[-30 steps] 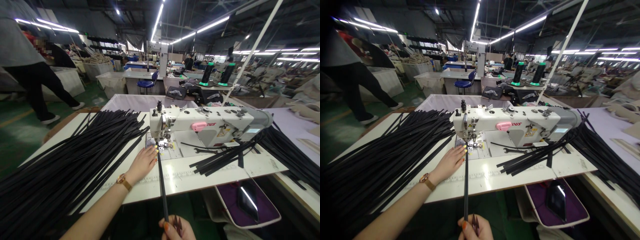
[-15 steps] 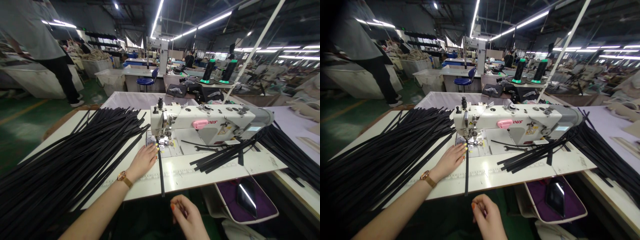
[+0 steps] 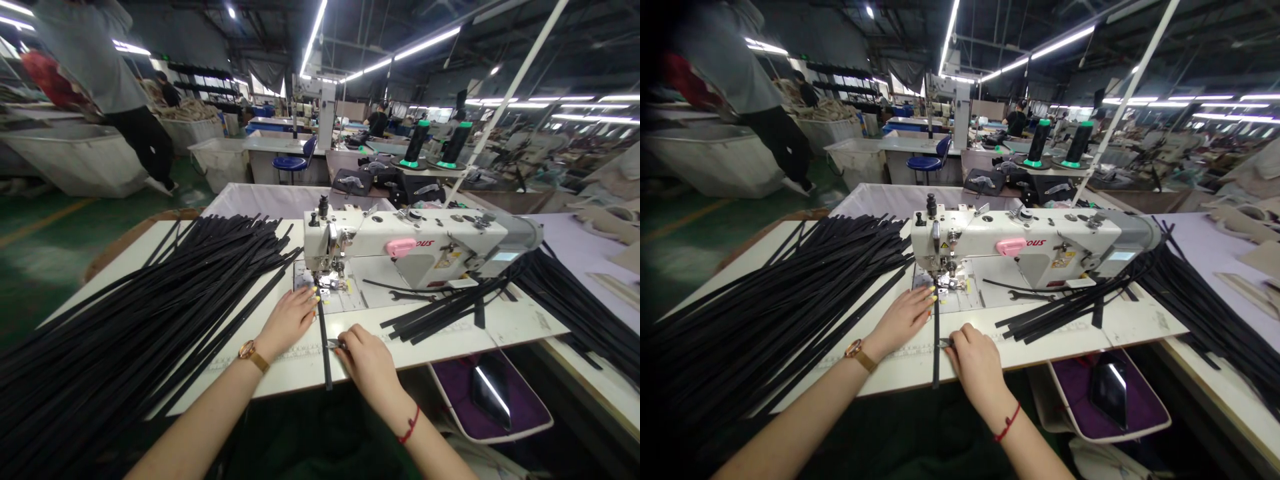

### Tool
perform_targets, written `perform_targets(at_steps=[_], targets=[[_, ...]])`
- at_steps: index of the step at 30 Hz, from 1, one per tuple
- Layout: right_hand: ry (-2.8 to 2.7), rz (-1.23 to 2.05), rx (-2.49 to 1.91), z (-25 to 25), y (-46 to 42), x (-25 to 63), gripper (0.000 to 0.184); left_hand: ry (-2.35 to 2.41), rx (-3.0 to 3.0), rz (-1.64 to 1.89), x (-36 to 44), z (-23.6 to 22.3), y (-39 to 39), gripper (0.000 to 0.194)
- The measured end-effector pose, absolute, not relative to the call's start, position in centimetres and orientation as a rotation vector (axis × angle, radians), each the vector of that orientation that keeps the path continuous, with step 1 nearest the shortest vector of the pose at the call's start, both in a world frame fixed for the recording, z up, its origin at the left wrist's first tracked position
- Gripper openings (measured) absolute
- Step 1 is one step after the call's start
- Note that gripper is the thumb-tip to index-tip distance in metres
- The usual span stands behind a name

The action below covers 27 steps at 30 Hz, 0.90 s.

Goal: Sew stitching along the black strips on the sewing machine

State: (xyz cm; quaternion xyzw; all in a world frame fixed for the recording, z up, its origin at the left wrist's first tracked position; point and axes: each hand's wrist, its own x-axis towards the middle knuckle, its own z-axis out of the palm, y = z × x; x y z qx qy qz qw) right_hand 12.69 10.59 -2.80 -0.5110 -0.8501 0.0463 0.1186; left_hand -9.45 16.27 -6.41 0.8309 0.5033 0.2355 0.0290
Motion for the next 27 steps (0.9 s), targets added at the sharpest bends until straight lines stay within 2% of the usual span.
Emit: perform_targets(at_steps=[13,27], targets=[[-2.531,0.341,-1.33,-2.3,10.5,12.6,0.008,1.53,2.553,0.765,-9.8,-6.9,16.5,0.036],[-2.53,0.389,-1.336,-2.5,9.6,13.0,0.009,1.549,2.563,0.733,-9.7,-6.7,16.3,0.036]])
